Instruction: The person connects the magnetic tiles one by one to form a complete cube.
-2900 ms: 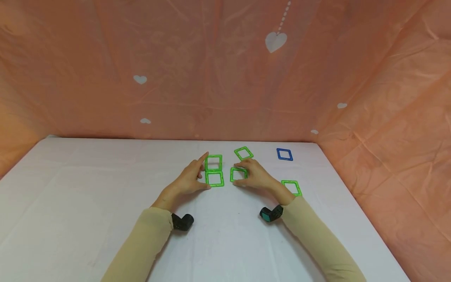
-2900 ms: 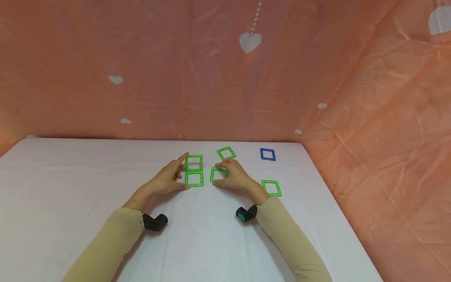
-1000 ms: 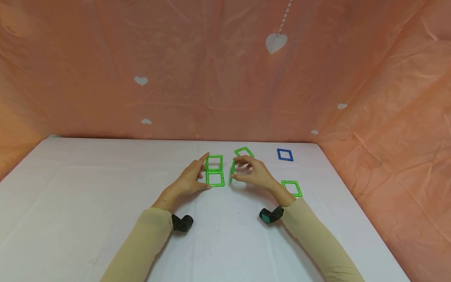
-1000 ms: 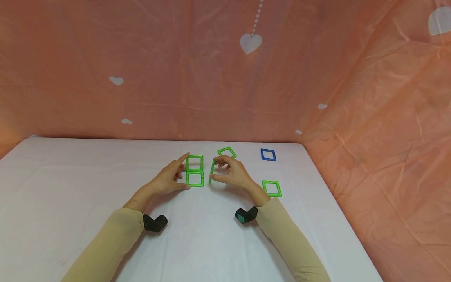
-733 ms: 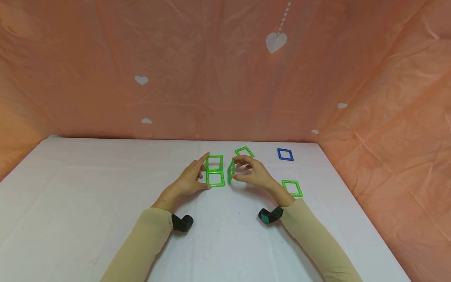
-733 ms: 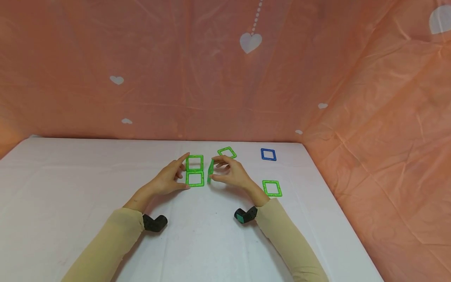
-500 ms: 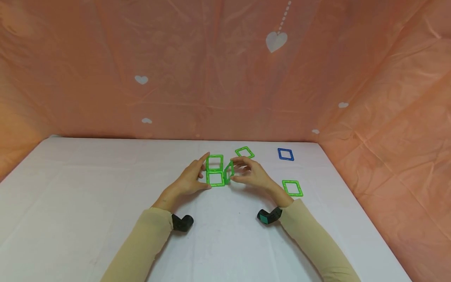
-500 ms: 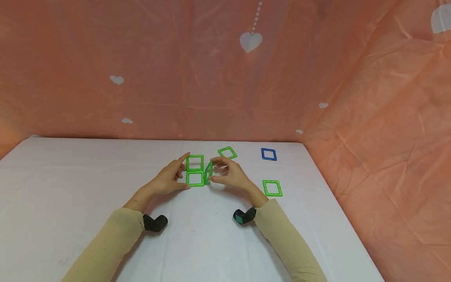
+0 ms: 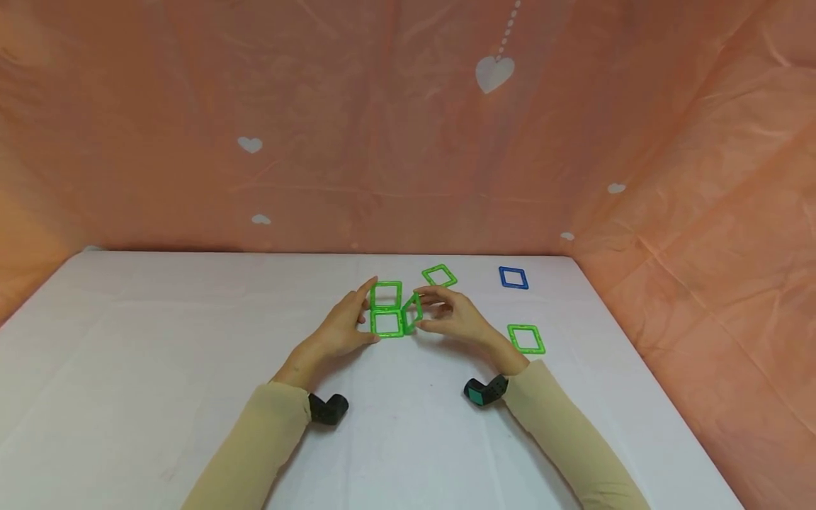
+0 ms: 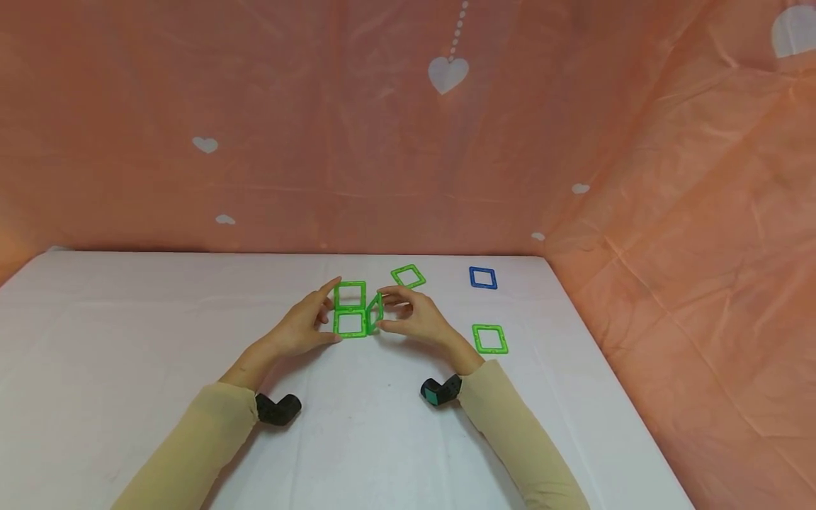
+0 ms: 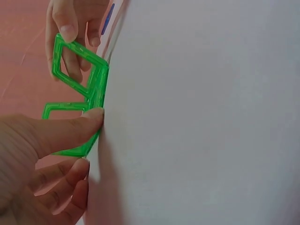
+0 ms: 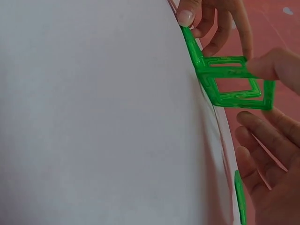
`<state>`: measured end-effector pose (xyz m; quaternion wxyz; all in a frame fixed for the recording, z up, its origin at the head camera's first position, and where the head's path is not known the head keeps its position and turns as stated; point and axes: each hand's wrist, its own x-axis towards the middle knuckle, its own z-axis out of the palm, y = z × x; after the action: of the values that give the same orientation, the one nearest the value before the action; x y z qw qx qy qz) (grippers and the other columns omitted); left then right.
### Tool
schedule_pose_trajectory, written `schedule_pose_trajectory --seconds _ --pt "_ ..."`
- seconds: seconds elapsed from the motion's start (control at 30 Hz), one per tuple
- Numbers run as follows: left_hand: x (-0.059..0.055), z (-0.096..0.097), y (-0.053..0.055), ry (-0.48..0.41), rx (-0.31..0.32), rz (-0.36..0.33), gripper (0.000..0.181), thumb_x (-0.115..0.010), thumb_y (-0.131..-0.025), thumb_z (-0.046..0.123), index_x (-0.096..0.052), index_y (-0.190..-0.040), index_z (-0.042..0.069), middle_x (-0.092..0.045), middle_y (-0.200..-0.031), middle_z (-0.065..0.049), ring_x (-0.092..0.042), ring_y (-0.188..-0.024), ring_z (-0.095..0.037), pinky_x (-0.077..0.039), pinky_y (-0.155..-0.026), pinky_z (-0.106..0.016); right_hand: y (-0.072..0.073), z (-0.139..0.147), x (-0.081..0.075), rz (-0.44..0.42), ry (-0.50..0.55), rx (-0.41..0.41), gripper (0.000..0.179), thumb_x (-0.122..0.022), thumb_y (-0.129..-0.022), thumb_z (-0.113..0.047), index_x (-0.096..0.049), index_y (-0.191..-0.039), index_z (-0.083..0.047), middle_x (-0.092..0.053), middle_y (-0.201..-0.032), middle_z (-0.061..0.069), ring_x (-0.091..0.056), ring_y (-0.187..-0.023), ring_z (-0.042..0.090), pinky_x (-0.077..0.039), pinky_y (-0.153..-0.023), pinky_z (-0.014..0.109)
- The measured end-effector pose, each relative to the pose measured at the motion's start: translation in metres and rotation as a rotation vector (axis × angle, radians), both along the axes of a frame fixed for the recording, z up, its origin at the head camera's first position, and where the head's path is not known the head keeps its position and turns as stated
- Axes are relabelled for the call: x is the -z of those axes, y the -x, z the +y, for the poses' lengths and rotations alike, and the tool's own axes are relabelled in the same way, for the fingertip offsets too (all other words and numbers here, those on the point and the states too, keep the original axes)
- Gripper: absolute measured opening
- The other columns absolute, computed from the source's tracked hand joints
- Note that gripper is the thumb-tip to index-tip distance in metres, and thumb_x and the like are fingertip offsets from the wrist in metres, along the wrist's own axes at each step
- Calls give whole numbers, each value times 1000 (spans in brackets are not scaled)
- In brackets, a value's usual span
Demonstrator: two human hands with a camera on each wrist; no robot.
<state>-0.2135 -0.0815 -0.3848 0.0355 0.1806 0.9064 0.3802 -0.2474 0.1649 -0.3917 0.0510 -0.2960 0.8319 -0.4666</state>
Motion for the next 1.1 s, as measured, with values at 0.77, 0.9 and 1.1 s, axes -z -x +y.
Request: schedule_pose_trajectory --seconds 0.77,0.9,1.1 --pt "3 5 -9 59 -33 42 82 -71 -82 0 -22 -147 4 -52 -132 -25 -61 -102 -32 -51 -88 -44 4 -12 -3 37 -56 -11 56 -77 -79 -12 -56 -131 -3 -65 -122 15 -60 -114 29 -49 -93 45" --pt "3 6 -10 77 -37 54 80 -71 -83 1 -23 -147 4 -53 -129 -23 -61 -101 -31 -51 -88 -44 1 -15 -7 45 -55 -26 56 -76 -80 -12 -56 -131 -2 -64 -122 16 -61 -113 30 -50 -92 45" --pt "3 6 -11 79 -32 61 80 -71 -83 1 -23 -147 5 -54 -129 -23 -62 -102 -32 -51 -87 -44 2 -18 -7 60 -57 -37 57 -76 -81 -11 -55 -132 -1 -65 -121 17 -62 -112 31 -50 -91 46"
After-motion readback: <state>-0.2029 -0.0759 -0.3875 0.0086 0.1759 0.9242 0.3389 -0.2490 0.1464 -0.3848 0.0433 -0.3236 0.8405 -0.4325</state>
